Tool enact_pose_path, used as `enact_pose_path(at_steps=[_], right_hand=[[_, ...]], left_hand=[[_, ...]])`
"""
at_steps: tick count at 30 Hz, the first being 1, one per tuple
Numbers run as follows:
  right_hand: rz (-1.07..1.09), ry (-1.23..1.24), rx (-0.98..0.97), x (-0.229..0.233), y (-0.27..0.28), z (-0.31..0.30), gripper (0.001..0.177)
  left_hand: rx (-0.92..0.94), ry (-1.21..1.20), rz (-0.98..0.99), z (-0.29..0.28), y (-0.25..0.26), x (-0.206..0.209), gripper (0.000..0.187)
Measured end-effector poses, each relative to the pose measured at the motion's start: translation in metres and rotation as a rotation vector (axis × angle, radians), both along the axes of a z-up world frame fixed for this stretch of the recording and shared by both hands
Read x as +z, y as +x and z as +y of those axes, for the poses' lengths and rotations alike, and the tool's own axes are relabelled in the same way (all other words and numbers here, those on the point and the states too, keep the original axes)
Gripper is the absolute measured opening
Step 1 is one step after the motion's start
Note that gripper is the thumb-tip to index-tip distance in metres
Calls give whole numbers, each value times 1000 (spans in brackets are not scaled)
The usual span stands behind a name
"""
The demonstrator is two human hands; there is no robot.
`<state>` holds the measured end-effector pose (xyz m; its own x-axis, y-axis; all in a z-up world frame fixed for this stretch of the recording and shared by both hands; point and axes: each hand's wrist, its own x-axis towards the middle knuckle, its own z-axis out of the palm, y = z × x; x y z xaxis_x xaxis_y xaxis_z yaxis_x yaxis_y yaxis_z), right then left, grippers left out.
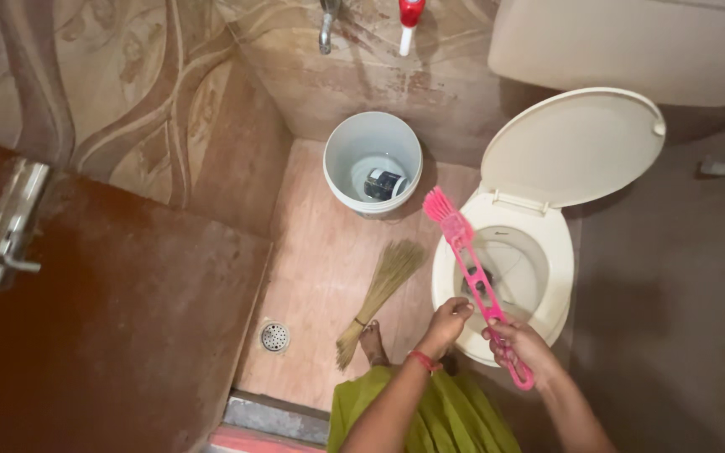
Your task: The person cleans the inside of a toilet bowl using a pink toilet brush. They repeatedly scoop water from a white bucket with a small cup and pour it into the bowl while scrubbing.
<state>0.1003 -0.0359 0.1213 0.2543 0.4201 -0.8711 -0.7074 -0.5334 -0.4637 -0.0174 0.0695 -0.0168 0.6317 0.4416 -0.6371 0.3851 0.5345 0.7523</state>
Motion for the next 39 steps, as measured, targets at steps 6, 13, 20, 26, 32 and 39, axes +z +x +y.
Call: enact_pose_path(at_steps=[6, 13, 20, 26, 32, 39], right_hand=[[22, -56, -25, -36, -32, 55, 20], [37, 51, -151, -77, -64, 105, 16], [7, 51, -360, -151, -61, 135, 10], [56, 181, -559, -282, -18, 175, 6], [173, 300, -789, -399, 30, 256, 3], [-136, 63, -684, -444, 46, 326, 17]], left_hand=[[60, 1, 71, 53, -28, -35, 42], [160, 101, 140, 105, -61, -98, 30], [160, 174, 223, 155, -49, -159, 27], [5, 523, 260, 220, -13, -221, 29], [-421, 1336, 234, 295, 37, -265, 44], [-735, 970, 531, 324, 72, -286, 35]])
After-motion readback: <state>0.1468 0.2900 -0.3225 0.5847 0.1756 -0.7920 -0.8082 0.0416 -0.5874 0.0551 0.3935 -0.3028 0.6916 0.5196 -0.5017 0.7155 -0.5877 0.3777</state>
